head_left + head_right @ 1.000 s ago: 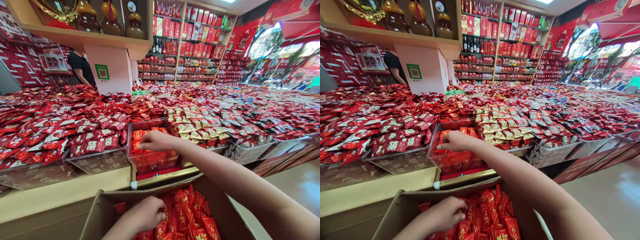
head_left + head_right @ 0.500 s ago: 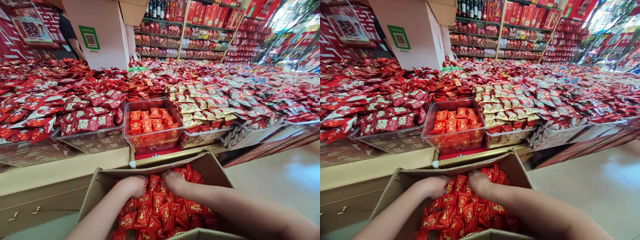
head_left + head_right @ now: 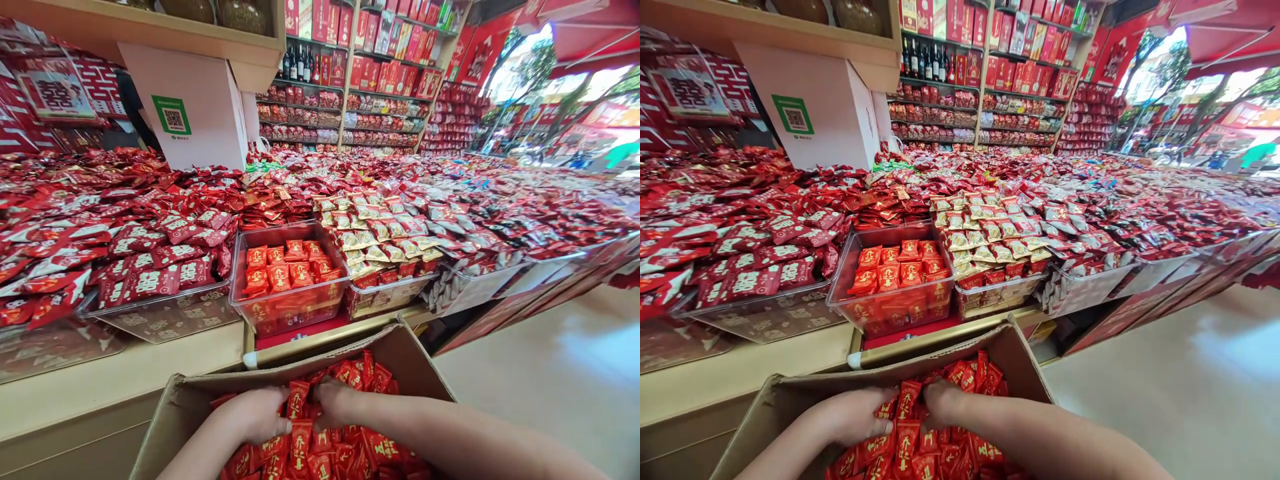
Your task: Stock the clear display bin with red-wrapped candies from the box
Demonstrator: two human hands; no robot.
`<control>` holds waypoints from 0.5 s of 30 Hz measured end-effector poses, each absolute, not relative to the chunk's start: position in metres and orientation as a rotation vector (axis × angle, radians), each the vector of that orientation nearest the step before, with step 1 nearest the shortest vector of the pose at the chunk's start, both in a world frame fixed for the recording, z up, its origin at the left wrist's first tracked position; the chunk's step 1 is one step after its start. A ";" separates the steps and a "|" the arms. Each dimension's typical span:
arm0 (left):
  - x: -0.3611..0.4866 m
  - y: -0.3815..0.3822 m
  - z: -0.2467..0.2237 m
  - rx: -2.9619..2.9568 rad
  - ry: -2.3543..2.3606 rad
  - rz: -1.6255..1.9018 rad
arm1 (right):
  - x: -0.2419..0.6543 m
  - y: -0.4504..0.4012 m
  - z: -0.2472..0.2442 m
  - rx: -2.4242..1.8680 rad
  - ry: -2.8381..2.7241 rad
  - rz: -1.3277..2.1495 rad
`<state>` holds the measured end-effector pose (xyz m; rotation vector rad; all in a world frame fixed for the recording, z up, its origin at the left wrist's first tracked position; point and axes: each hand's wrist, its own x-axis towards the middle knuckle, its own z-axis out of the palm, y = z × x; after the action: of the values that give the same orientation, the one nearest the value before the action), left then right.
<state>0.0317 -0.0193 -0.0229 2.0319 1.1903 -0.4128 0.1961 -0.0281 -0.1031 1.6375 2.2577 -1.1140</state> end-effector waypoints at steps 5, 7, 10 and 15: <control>0.027 -0.020 -0.021 2.022 1.181 -0.362 | 0.191 -0.028 -0.075 1.326 2.245 -0.765; 0.026 -0.020 -0.022 2.010 1.174 -0.347 | 0.193 -0.028 -0.062 1.348 2.335 -0.754; 0.026 -0.020 -0.023 1.914 1.134 -0.245 | 0.201 -0.029 -0.041 1.388 2.564 -0.941; 0.040 -0.023 -0.009 1.641 0.912 -0.017 | 0.218 -0.026 -0.010 1.515 2.635 -1.588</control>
<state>0.0402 -0.0228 -0.0086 1.6409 0.9122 -0.0169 0.2182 -0.0258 -0.0103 1.5154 2.6354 -1.5880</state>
